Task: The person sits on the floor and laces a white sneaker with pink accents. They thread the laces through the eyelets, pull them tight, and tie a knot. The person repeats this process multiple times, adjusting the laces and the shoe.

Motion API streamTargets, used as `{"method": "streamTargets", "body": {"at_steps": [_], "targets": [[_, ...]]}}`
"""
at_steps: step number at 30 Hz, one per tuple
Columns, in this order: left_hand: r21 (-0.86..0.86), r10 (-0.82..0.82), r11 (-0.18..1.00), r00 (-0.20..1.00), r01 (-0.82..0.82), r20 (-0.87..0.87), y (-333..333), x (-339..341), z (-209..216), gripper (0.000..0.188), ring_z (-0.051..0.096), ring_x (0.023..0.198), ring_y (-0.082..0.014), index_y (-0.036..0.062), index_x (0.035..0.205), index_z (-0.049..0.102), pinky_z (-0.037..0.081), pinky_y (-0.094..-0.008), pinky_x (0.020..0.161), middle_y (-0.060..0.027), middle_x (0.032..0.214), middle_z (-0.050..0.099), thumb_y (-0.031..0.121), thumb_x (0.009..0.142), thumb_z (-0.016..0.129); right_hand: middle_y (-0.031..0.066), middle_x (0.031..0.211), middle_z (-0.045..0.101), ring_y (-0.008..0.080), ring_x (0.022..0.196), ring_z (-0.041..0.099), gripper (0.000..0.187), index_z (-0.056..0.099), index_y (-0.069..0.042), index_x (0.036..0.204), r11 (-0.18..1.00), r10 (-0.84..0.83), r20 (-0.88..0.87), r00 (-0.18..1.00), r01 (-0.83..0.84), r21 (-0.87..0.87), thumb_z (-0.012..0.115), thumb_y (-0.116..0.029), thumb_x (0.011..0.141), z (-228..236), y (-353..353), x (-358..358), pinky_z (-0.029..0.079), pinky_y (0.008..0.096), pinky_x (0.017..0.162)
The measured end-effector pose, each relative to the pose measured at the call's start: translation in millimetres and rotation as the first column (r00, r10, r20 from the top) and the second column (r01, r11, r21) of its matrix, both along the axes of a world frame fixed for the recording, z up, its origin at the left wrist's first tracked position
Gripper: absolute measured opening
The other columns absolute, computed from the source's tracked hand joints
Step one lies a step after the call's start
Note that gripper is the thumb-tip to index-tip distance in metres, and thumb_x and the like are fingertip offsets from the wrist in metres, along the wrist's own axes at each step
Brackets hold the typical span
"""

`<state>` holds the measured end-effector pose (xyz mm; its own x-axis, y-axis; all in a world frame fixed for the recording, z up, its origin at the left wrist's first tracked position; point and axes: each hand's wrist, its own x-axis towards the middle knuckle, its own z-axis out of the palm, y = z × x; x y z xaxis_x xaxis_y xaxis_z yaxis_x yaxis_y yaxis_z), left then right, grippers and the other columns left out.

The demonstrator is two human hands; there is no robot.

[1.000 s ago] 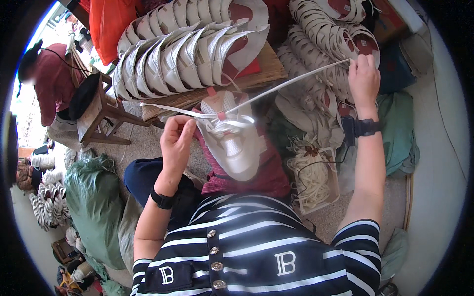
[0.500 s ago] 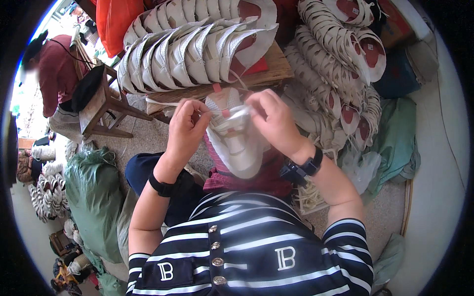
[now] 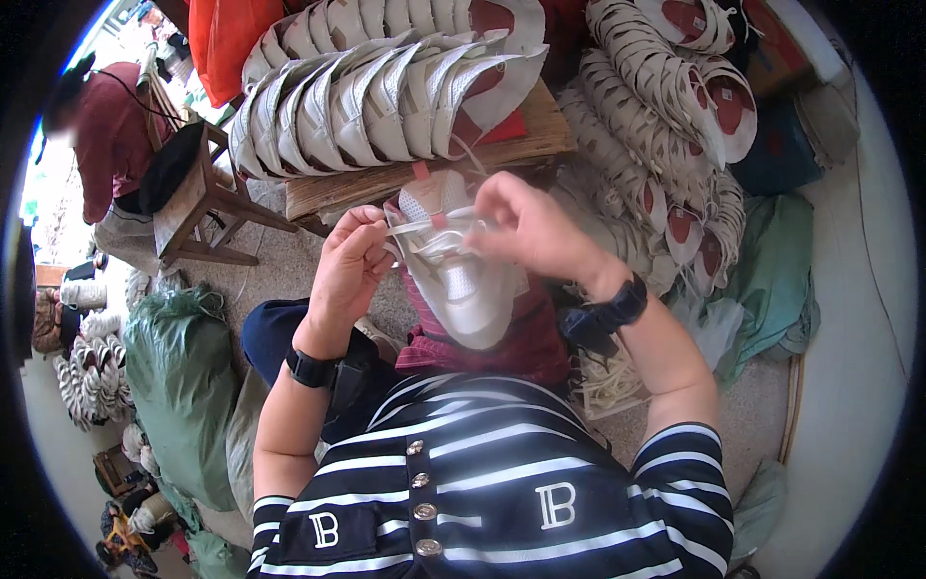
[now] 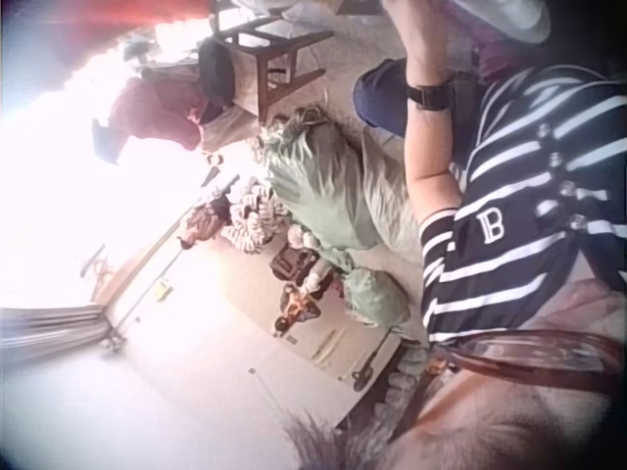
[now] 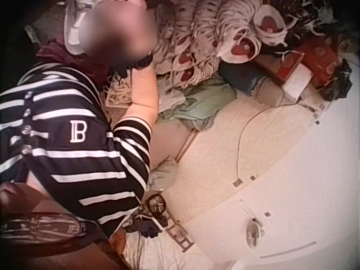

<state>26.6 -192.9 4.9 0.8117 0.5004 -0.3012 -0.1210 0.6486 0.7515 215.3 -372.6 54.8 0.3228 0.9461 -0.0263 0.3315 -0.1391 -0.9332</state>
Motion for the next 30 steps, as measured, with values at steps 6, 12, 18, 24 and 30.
{"method": "streamTargets", "body": {"at_steps": [6,12,18,24,30], "targets": [[-0.072,0.031,0.997,0.999,-0.028,0.036,1,4,6,0.009,0.034,0.056,-0.0026,0.0092,0.1,0.059,0.031,-0.0223,0.053,0.0035,0.082,0.057,0.003,0.094,0.058,0.006,0.089,0.05,0.0171,0.081,0.054,0.019,0.06,-0.002,0.085,0.986,0.01,0.515,0.857,-0.095,0.139,0.071,-0.018,0.09,-5,-4,-8,0.045,0.0317,0.071],[-0.058,0.275,0.961,0.958,-0.271,0.082,45,-23,7,0.012,0.033,0.055,-0.0028,0.0111,0.098,0.059,0.029,-0.0213,0.054,0.0089,0.068,0.044,0.001,0.093,0.057,-0.004,0.082,0.06,0.005,0.076,0.053,0.018,0.066,-0.001,0.098,0.988,-0.121,-0.115,0.986,0.109,-0.111,0.06,-0.018,0.1,-18,1,17,0.045,0.0236,0.07],[0.598,0.317,0.755,0.948,-0.27,0.027,12,-18,14,0.017,0.044,0.07,-0.0048,0.0061,0.111,0.059,0.038,-0.0201,0.063,0.0056,0.079,0.047,0.002,0.094,0.059,0.0119,0.098,0.053,0.0255,0.086,0.059,0.02,0.066,-0.006,0.098,0.998,-0.056,0.546,0.836,0.058,0.015,0.072,-0.019,0.084,-8,18,10,0.047,0.0354,0.074],[0.955,0.122,0.291,0.988,0.055,-0.094,-22,-11,-12,0.017,0.046,0.071,-0.0089,0.0043,0.099,0.066,0.041,-0.0224,0.064,-0.0004,0.086,0.048,-0.003,0.084,0.07,0.0078,0.08,0.056,0.0223,0.076,0.059,0.017,0.06,-0.002,0.091,0.999,0.049,0.47,0.881,-0.033,-0.043,0.07,-0.016,0.087,2,34,11,0.047,0.0334,0.069],[0.935,-0.08,0.188,0.953,0.301,-0.291,4,-4,13,0.016,0.054,0.075,-0.0218,0.007,0.097,0.068,0.046,-0.0344,0.066,-0.0076,0.084,0.049,0.002,0.082,0.072,-0.005,0.079,0.053,0.0002,0.07,0.048,0.006,0.059,-0.003,0.099,0.997,0.003,-0.025,1.0,-0.005,-0.082,0.061,-0.008,0.095,-7,30,12,0.039,0.02,0.06]]}}
